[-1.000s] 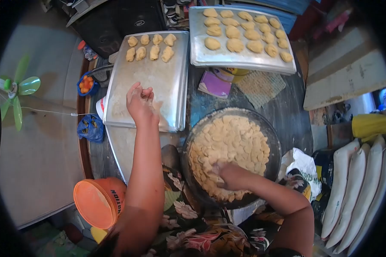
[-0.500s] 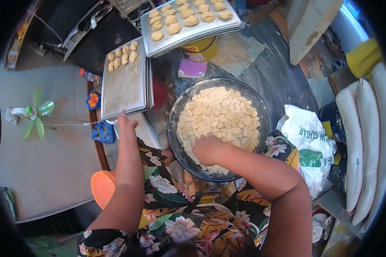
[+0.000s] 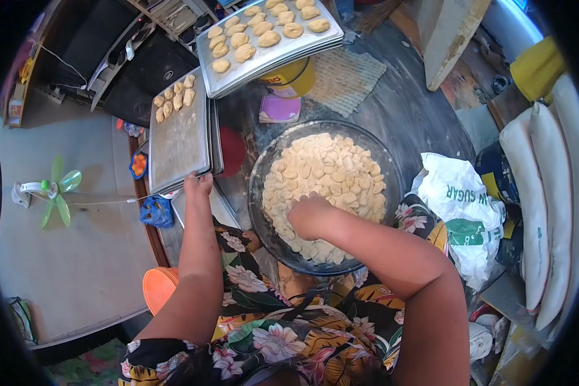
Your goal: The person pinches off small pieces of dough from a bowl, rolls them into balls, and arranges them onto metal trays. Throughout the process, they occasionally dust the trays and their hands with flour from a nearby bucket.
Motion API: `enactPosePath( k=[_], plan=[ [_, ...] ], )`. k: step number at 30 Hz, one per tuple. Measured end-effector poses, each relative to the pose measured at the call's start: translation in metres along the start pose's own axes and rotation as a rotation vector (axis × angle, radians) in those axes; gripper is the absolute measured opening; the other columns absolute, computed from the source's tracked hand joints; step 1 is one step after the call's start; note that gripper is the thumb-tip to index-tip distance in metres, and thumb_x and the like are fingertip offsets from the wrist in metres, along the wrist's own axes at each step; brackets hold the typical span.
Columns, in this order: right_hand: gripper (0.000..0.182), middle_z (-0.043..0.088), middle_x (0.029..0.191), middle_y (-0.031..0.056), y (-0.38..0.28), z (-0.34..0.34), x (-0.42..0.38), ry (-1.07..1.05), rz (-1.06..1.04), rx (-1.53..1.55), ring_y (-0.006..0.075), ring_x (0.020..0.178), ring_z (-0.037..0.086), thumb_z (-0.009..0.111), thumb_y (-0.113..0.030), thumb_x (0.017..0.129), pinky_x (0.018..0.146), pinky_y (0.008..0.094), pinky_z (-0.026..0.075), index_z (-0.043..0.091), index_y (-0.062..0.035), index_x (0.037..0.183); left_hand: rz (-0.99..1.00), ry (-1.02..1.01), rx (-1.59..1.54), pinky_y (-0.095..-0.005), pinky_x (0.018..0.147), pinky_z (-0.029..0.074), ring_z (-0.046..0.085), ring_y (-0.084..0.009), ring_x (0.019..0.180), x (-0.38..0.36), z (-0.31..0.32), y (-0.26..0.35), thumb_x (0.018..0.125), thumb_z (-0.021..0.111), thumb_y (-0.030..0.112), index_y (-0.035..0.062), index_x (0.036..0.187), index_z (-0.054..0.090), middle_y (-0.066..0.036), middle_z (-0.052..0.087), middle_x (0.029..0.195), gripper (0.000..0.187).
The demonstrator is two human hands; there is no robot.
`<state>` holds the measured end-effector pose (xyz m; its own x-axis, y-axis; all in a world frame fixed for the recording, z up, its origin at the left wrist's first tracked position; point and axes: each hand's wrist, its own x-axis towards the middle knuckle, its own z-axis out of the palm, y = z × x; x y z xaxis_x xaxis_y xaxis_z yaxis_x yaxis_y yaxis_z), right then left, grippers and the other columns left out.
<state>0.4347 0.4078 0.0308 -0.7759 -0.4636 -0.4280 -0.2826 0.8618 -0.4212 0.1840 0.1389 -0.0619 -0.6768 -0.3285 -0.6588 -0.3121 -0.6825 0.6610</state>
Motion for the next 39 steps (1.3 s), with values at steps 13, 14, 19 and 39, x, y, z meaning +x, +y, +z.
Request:
enactPosePath(
  k=[13, 14, 19, 39],
  plan=[
    [0.041, 0.055, 0.110, 0.0143, 0.032, 0.002, 0.020, -0.056, 0.061, 0.014, 0.0293, 0.101, 0.055, 0.061, -0.026, 0.077, 0.083, 0.0405, 0.043, 0.055, -0.0078, 0.113, 0.130, 0.031, 0.418, -0.0477, 0.105, 0.016, 0.038, -0.0335, 0.119, -0.058, 0.015, -0.011, 0.085, 0.049, 0.014, -0.0017, 0.125, 0.034, -0.019, 0.040, 0.129, 0.046],
    [0.042, 0.055, 0.110, 0.0141, 0.040, 0.005, 0.022, -0.047, 0.116, 0.032, 0.0294, 0.102, 0.055, 0.062, -0.028, 0.077, 0.083, 0.0409, 0.044, 0.054, -0.0090, 0.114, 0.219, -0.012, 0.492, -0.0445, 0.105, 0.017, 0.037, -0.0295, 0.120, -0.091, 0.021, -0.013, 0.082, 0.054, 0.016, -0.0010, 0.128, 0.034, -0.016, 0.040, 0.128, 0.052],
    [0.048, 0.056, 0.114, 0.0174, 0.089, 0.039, 0.030, 0.019, 0.292, 0.209, 0.0304, 0.103, 0.055, 0.062, -0.029, 0.077, 0.084, 0.0393, 0.045, 0.051, -0.0094, 0.120, 0.393, -0.826, 1.145, -0.0327, 0.099, 0.030, 0.038, -0.0281, 0.118, -0.144, 0.003, -0.026, 0.080, 0.063, 0.023, 0.0045, 0.116, 0.051, -0.017, 0.038, 0.126, 0.042],
    [0.057, 0.038, 0.126, 0.0195, 0.079, 0.241, 0.045, 0.528, 0.887, 0.587, 0.0344, 0.116, 0.039, 0.066, -0.027, 0.071, 0.095, 0.0431, 0.036, 0.044, -0.0059, 0.120, 0.020, -1.062, 1.713, -0.0390, 0.077, 0.046, 0.058, -0.0332, 0.090, -0.038, -0.162, -0.254, 0.073, 0.058, 0.019, 0.0012, 0.095, 0.060, -0.020, 0.061, 0.095, 0.028]
  ],
)
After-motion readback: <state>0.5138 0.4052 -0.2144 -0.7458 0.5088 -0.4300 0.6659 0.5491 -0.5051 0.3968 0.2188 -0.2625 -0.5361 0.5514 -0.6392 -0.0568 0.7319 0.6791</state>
